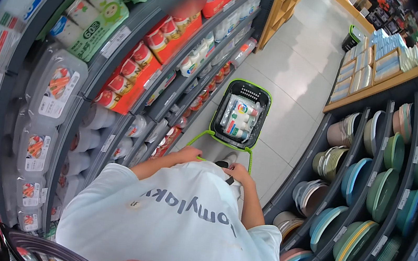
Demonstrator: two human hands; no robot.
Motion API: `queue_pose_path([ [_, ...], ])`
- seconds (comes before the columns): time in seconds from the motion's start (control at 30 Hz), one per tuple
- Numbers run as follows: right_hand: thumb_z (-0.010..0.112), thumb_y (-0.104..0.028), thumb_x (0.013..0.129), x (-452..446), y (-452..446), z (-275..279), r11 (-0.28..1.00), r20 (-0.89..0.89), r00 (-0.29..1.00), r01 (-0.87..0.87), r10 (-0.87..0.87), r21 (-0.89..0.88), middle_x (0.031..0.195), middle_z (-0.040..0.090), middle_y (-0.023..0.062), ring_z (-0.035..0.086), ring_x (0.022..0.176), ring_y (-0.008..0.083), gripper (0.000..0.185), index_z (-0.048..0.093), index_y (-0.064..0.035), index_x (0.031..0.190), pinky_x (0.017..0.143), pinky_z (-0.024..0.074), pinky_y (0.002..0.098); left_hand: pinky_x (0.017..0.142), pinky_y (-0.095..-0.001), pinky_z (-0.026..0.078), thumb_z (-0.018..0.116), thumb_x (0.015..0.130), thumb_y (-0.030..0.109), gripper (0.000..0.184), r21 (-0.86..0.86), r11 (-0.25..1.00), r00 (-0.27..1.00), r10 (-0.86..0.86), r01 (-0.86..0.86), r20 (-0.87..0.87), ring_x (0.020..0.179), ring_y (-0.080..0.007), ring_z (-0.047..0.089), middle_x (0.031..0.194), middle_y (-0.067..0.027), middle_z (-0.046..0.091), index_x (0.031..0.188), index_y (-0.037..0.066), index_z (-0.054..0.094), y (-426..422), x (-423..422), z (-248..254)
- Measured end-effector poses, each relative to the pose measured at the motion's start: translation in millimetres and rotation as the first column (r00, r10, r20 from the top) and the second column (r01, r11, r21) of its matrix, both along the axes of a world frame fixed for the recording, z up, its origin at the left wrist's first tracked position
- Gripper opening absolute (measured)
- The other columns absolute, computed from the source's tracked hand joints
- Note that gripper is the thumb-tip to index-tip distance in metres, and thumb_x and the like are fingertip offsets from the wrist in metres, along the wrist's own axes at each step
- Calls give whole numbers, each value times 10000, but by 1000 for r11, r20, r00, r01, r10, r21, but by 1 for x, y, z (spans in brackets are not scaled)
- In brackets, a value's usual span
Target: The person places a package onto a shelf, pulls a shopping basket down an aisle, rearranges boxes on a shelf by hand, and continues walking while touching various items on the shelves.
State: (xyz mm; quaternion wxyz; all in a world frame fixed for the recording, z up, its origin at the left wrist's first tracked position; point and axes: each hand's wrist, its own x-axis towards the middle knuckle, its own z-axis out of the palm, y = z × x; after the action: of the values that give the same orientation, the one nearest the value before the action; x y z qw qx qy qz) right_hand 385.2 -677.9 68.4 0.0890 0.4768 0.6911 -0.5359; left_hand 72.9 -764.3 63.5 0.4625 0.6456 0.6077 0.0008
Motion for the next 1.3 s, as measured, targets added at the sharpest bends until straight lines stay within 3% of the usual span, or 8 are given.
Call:
queue_pose_path([
  [0.17,777,-412,820,-27,-51,-9,996,13,1000,15,-14,-93,693,658,78,576,657,166,421,706,4,831,633,483,343,933,-476,485,659,838,555,519,64,996,997,57,-60,48,996,-385,670,1028,-201,718,1056,88,721,-53,-26,-15],
  [0.27,777,-426,823,-42,-91,-12,997,51,998,24,-20,-76,694,656,76,564,656,159,430,702,-3,810,627,481,347,930,-477,481,660,828,589,543,131,991,999,-41,39,8,977,-370,675,993,-191,722,1043,95,725,-85,-39,-35],
  [0.4,760,-437,826,-55,-166,-28,997,131,988,76,-77,13,755,699,148,641,697,254,434,714,-6,846,667,507,393,938,-487,461,638,846,602,544,67,989,991,-133,133,-15,976,-366,671,955,-176,726,1008,89,723,-133,-52,-44],
  [0.47,716,-534,809,-65,-191,-23,987,173,978,90,-113,136,900,720,218,689,873,369,518,727,-23,895,760,531,435,942,-489,456,632,853,596,542,95,988,992,-120,118,24,974,-370,670,956,-180,726,1007,85,722,-153,-61,-46],
  [0.6,701,-506,817,-75,-217,-12,955,160,985,13,-64,297,944,715,231,682,910,391,501,726,-22,945,775,534,440,917,-493,452,661,856,548,497,125,986,993,-113,110,16,954,-369,672,974,-176,723,1026,84,713,-168,-72,-36],
  [0.77,689,-437,825,-74,-224,-6,997,117,992,36,-43,63,927,715,227,681,847,373,445,726,-13,957,757,532,417,954,-505,442,630,867,571,528,124,990,998,-69,69,-7,979,-375,661,974,-177,724,1027,76,720,-186,-74,-20],
  [0.97,679,-405,842,-42,-250,-2,1000,0,1000,10,-10,-8,924,728,203,689,836,327,414,726,-10,954,766,533,405,993,-476,420,647,845,580,511,189,981,998,-31,40,-51,1013,-350,656,1008,-159,723,1030,111,729,-233,-54,-29],
  [1.3,688,-327,840,46,-325,-23,1000,-44,999,2,-2,-4,924,734,162,696,849,290,359,721,-17,1019,762,537,377,1014,-463,394,645,851,538,469,67,997,980,-26,40,-195,1038,-325,659,1031,-138,729,1077,135,725,-314,33,-29],
])
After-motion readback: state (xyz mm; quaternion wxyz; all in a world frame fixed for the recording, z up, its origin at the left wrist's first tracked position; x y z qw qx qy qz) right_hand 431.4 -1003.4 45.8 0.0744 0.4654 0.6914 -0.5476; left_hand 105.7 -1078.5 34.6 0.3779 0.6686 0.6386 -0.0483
